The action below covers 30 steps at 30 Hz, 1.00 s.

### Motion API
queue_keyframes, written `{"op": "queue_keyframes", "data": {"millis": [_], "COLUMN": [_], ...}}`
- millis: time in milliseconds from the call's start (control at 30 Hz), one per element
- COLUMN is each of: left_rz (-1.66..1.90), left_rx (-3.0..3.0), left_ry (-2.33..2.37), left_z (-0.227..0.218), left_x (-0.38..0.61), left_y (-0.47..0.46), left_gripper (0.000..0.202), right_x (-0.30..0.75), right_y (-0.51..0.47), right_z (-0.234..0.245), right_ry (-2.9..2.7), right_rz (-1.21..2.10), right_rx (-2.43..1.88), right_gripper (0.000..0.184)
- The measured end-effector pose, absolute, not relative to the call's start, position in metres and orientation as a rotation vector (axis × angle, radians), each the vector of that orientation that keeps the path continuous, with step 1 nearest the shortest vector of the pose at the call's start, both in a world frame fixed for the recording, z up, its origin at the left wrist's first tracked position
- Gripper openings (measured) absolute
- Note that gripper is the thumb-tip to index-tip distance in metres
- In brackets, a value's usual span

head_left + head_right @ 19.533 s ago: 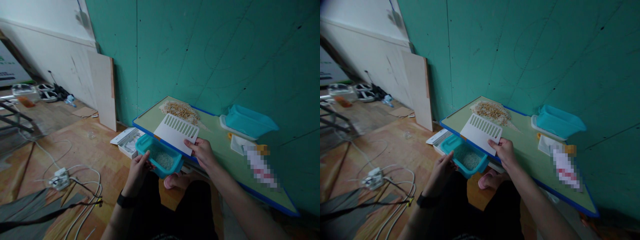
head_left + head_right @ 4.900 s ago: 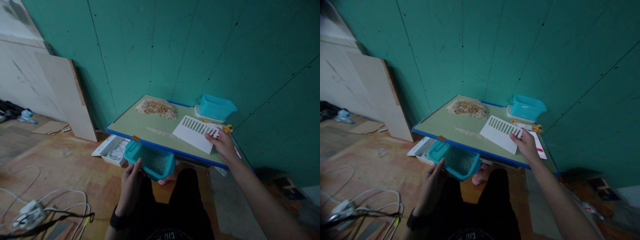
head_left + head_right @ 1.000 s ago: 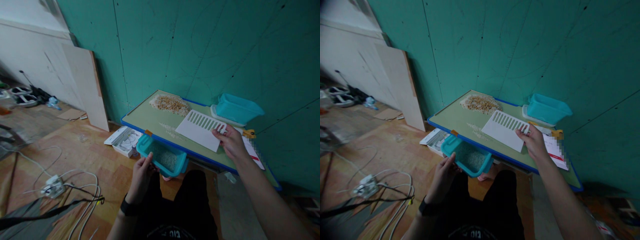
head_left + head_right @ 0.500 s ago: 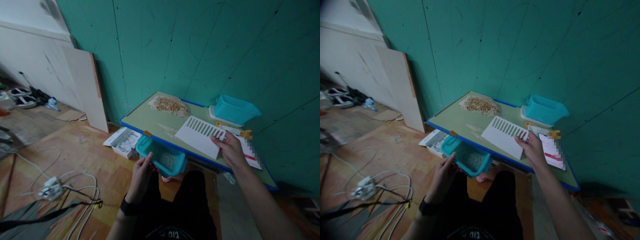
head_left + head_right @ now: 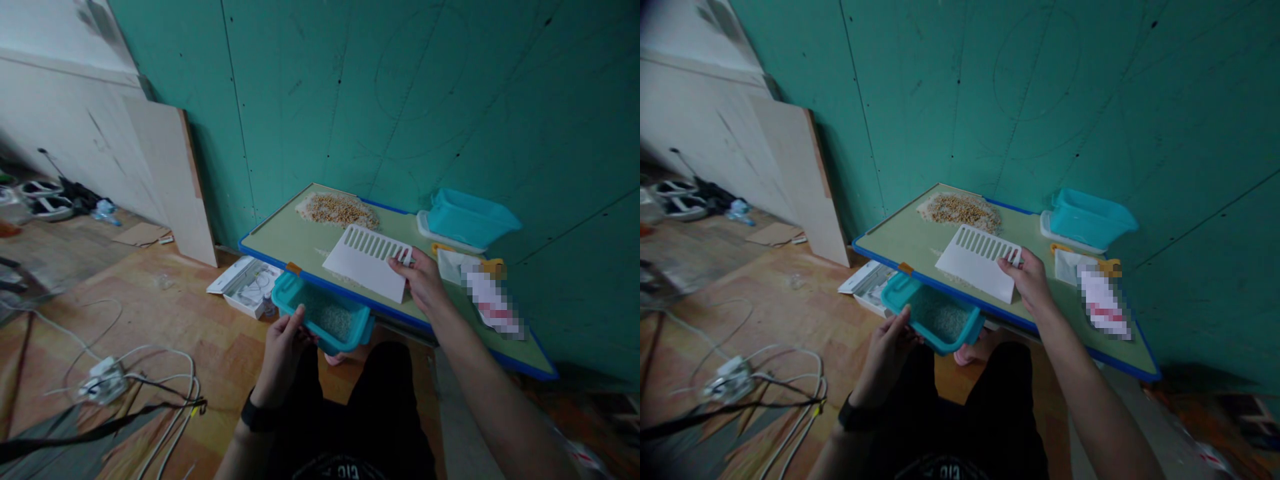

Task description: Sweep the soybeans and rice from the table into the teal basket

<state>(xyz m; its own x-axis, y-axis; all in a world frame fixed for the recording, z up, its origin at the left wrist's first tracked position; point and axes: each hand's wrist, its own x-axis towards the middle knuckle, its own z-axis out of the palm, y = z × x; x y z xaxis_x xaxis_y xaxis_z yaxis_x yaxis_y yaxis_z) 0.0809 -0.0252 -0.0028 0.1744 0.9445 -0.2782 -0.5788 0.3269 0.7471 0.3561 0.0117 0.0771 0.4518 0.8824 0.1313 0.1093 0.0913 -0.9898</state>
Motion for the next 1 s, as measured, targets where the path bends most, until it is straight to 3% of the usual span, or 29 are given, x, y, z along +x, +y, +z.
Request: {"op": "queue_keyframes", "data": {"millis": [1000], "left_rz": [1.155], "left_rx": [0.518], "left_ry": [0.823], "left_z": [-0.003], "left_x": [0.083], "left_y": [-0.022], "left_gripper": [0.048], "right_x": [0.332], "right_y": [0.013], "right_z": [0.089], "right_ry": [-0.977], "right_rz": [0.84], "right_rx": [-1.3], "right_gripper": [0.05]}}
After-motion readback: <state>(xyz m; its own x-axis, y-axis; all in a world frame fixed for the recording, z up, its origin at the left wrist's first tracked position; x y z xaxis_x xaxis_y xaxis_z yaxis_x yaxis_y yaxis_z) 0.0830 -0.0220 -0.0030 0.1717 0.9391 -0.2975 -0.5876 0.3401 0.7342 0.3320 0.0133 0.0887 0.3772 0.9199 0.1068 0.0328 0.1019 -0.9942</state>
